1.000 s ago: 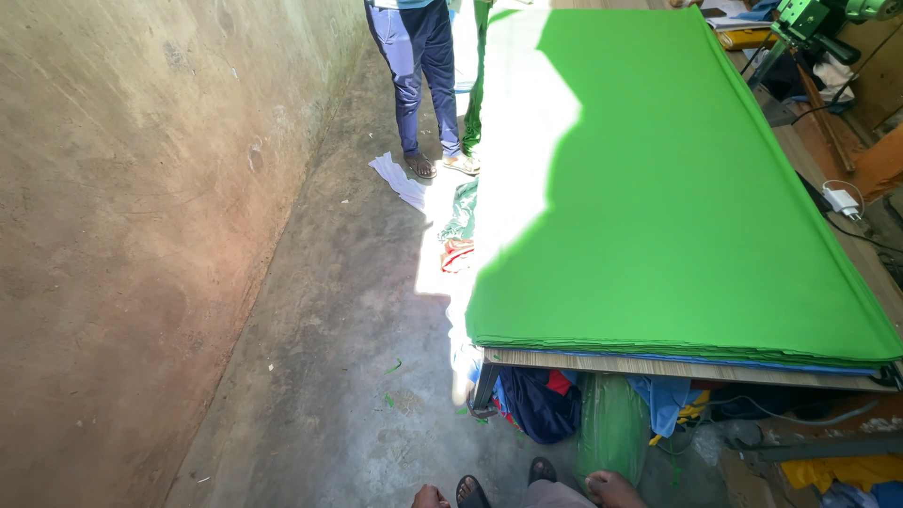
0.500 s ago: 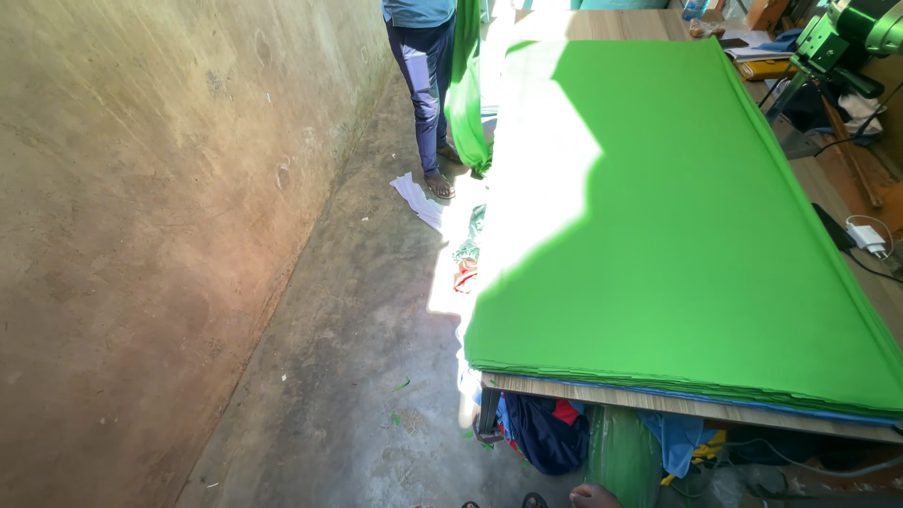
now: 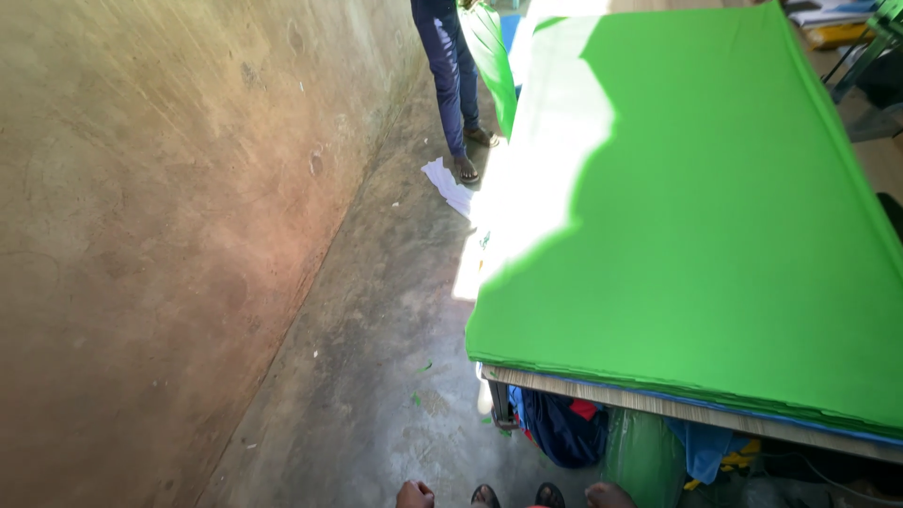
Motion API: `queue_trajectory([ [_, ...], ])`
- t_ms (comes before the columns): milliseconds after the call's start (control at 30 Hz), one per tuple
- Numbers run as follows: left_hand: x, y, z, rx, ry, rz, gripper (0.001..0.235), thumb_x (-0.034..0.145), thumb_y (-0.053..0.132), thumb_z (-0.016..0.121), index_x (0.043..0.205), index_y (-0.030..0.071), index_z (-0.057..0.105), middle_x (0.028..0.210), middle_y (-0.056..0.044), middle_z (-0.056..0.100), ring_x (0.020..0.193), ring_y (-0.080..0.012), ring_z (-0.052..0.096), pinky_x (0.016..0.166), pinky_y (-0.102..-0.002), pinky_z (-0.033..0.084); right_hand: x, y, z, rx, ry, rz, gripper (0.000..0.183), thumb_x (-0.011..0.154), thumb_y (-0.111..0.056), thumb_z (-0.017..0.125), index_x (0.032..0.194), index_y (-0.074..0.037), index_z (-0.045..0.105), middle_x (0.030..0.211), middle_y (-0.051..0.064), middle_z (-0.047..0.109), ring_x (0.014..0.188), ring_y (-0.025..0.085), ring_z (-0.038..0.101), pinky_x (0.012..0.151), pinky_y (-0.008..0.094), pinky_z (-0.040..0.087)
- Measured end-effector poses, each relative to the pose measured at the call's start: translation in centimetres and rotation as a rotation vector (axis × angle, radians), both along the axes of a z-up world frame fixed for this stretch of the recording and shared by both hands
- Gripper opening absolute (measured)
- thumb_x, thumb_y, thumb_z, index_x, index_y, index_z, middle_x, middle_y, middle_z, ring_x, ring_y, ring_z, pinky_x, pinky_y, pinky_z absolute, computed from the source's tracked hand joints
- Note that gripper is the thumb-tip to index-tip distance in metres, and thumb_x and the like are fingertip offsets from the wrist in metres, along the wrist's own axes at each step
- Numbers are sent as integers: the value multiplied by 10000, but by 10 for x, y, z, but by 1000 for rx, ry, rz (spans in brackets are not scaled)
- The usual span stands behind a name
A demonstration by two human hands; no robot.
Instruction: Aligning and folding large sheets of green fabric on a cutting table in preparation for cutting
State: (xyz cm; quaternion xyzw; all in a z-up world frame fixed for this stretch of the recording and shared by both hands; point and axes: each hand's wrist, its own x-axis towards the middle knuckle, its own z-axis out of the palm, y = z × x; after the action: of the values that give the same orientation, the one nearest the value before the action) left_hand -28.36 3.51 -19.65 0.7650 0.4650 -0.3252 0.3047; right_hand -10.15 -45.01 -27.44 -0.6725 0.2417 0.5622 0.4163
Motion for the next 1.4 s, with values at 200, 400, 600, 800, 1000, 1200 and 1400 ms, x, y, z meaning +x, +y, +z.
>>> queue_trajectory([
  [200, -41, -9, 35, 188, -235, 44, 200, 752, 217, 677, 810, 239, 867, 879, 20, 831, 931, -142, 792, 913, -280, 590, -28, 16, -34, 269, -141, -209, 318, 991, -201, 710, 1190, 30, 619, 773, 168, 641, 521, 214, 543, 430, 331, 361],
  [400, -54, -6, 94, 196, -175, 153, 166, 825, 186, 649, 835, 210, 813, 875, -41, 825, 918, -205, 778, 876, -319, 581, -6, 21, 4, 129, -52, -121, 294, 1085, -177, 616, 1279, 44, 632, 777, 131, 565, 538, 177, 431, 495, 318, 319],
  [600, -23, 6, 96, 246, -315, 243, 175, 851, 180, 612, 826, 176, 785, 987, -54, 798, 980, -259, 743, 886, -379, 570, 17, -1, 3, 73, -212, 225, 453, 976, -397, 731, 1262, -47, 731, 815, 99, 707, 671, 164, 660, 643, 312, 500],
  [800, 45, 18, 92, 73, -688, 550, 110, 797, 199, 753, 767, 115, 817, 627, -23, 734, 515, -205, 760, 516, -297, 598, 18, 45, 71, 198, -381, 402, 738, 898, -489, 764, 1489, -92, 572, 1518, 82, 648, 1398, 165, 632, 1110, 271, 498],
  [1000, 200, 147, 51, -926, -1751, 467, 211, 868, -25, 474, 751, 117, 372, 679, -30, 321, 585, -189, 341, 489, -406, 312, -23, 176, 456, 674, -628, -86, 587, 844, -214, 724, 1381, 18, 674, 1294, 202, 799, 1132, 281, 743, 953, 387, 574],
  [1200, 151, 82, 485, -1332, -1913, 1024, 585, 911, 426, 762, 1406, 172, 580, 1353, -188, 617, 1246, -459, 611, 1020, -725, 473, 24, 274, 584, 852, -961, -421, 740, 948, -516, 542, 1565, -134, 400, 1524, 239, 497, 1448, 392, 461, 1231, 577, 281],
  [1400, 171, 97, 368, -1325, -1512, 1233, 350, 965, 145, 730, 1213, -97, 679, 1186, -280, 720, 1007, -357, 747, 927, -518, 621, -7, 285, 550, 967, -790, -296, 730, 908, -362, 586, 1536, -33, 413, 1426, 277, 559, 1336, 413, 544, 1130, 574, 379],
])
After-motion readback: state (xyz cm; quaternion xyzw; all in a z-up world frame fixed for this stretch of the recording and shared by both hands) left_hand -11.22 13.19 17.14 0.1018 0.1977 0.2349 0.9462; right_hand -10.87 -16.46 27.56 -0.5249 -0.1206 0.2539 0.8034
